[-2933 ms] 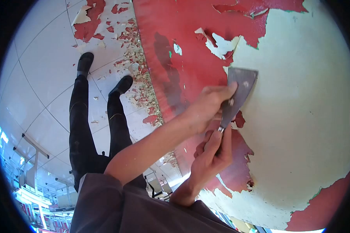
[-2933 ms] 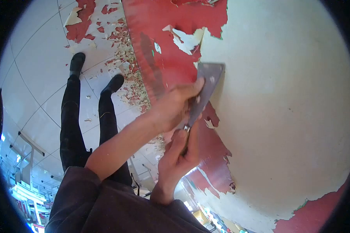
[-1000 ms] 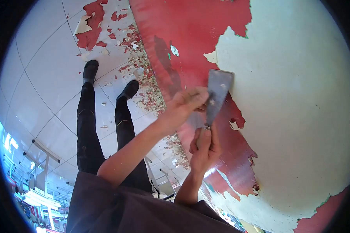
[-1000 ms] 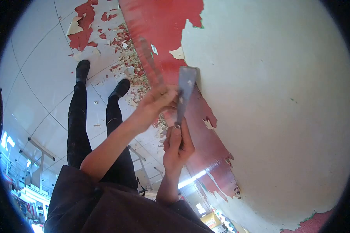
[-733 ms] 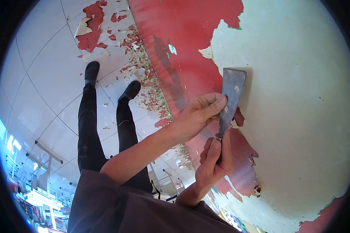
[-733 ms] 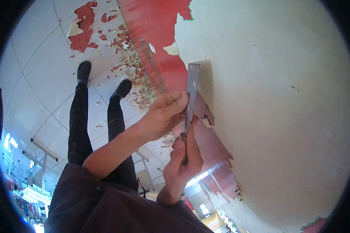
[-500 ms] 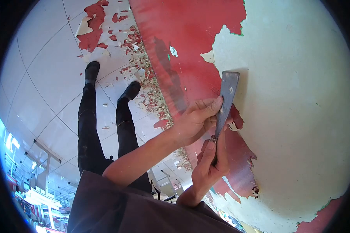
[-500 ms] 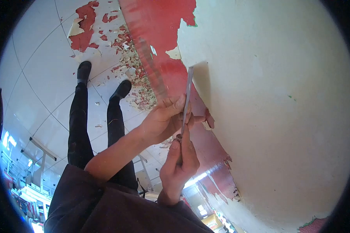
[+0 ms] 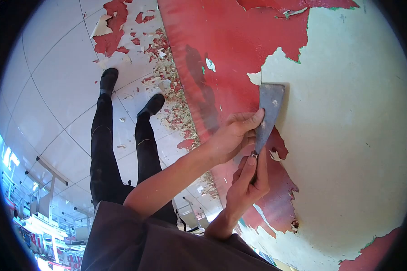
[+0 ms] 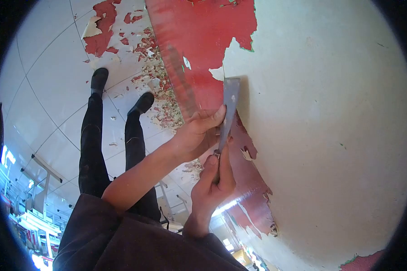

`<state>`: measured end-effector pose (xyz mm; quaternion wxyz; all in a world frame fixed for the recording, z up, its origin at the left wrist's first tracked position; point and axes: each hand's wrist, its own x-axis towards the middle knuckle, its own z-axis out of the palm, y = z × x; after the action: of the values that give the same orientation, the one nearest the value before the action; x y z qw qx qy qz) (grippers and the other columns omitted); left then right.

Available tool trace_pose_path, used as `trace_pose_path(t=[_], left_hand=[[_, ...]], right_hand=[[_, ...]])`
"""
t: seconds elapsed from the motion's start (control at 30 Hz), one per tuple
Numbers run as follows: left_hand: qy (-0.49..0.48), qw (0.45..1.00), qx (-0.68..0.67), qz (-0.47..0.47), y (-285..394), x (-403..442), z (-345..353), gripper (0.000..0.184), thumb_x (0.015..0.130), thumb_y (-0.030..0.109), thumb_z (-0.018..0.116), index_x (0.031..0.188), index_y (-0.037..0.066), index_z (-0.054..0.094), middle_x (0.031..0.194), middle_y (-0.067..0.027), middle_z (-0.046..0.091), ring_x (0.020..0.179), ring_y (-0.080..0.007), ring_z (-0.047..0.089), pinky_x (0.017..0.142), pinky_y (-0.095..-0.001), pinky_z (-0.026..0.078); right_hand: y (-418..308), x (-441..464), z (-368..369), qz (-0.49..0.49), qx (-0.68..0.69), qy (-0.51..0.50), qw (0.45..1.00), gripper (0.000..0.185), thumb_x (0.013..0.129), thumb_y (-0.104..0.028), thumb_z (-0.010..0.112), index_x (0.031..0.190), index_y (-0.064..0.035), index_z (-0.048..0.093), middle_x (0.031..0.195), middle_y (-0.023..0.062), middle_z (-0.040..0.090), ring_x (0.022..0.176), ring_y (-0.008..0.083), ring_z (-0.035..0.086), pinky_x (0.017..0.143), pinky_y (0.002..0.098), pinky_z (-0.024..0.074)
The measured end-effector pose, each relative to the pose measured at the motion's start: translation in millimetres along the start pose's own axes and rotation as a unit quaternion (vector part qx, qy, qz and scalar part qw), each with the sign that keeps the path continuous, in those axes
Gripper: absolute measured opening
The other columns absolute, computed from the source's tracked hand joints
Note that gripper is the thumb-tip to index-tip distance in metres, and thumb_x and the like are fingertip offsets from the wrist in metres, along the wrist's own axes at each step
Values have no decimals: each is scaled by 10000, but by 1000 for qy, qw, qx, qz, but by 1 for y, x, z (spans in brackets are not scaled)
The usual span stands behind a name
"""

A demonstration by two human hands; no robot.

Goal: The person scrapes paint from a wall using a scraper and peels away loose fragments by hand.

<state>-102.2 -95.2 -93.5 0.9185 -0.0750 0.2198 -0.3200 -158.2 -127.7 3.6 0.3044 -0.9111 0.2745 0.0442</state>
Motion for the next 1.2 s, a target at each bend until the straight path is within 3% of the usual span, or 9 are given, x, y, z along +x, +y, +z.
trace_pose_path(t=[0.1, 0.43, 0.53, 0.63, 0.7, 0.93, 1.0, 1.13, 1.2], left_hand=[[23, 1000, 8, 4, 4, 6, 3, 336, 938, 362, 515, 844, 60, 629, 716, -31, 603, 712, -149, 580, 722, -306, 466], [50, 996, 63, 32, 25, 15, -5, 387, 917, 438, 520, 865, 64, 606, 733, -30, 585, 687, -148, 560, 667, -285, 457], [51, 995, 67, 56, 41, 19, -3, 396, 916, 463, 504, 858, 79, 585, 731, -28, 562, 681, -153, 547, 659, -287, 451], [69, 990, 90, 85, 36, 13, -8, 358, 924, 443, 500, 861, 98, 570, 750, -19, 540, 698, -147, 533, 672, -292, 442], [62, 988, 138, 29, 20, 8, -34, 335, 931, 416, 500, 912, 90, 575, 794, -9, 538, 739, -140, 527, 708, -297, 436], [100, 964, 234, 75, 23, 1, -72, 311, 932, 373, 523, 1012, 79, 585, 866, -10, 568, 820, -119, 539, 768, -290, 437], [129, 879, 392, 240, 36, 14, -73, 303, 912, 327, 574, 1044, 54, 582, 915, -21, 597, 864, -105, 554, 795, -270, 429], [165, 788, 498, 322, 61, 21, -44, 304, 828, 264, 676, 970, 10, 592, 894, -86, 647, 854, -173, 613, 788, -311, 463], [121, 671, 600, 418, 65, 24, -33, 340, 786, 266, 707, 976, 7, 592, 916, -123, 654, 880, -218, 626, 808, -316, 465]], right_hand=[[9, 3, 11, -35, 34, 33, 998, 343, 943, -129, 476, 1256, 1, 532, 596, -32, 443, 457, -7, 313, 402, 170, 199], [8, 17, 32, -27, 74, 52, 996, 331, 950, -98, 455, 1257, -1, 533, 630, -47, 464, 474, -9, 311, 413, 171, 198], [8, 34, 56, -157, 110, 11, 981, 327, 948, -91, 453, 1250, 1, 539, 660, -46, 476, 495, -12, 314, 427, 164, 199], [15, 23, 47, -106, 157, -25, 982, 338, 948, -85, 450, 1267, 4, 521, 676, -40, 471, 514, -8, 323, 437, 160, 211], [43, 12, 40, -41, 168, -55, 983, 385, 921, -46, 472, 1300, 24, 476, 707, 6, 519, 565, 30, 423, 481, 195, 346], [81, -11, 30, -15, 119, -103, 987, 387, 919, -86, 489, 1289, 26, 486, 695, -9, 517, 540, 29, 398, 478, 188, 322], [92, -16, 30, -8, 129, -96, 987, 363, 942, -95, 473, 1287, 18, 486, 667, -30, 444, 549, 10, 357, 451, 168, 268], [107, -26, 37, 26, 153, -105, 982, 370, 944, -105, 482, 1288, 29, 478, 673, -25, 453, 550, 15, 362, 453, 169, 274], [119, -31, 45, 28, 202, -109, 973, 374, 944, -114, 491, 1283, 42, 475, 695, -15, 476, 551, 17, 364, 460, 169, 288]])
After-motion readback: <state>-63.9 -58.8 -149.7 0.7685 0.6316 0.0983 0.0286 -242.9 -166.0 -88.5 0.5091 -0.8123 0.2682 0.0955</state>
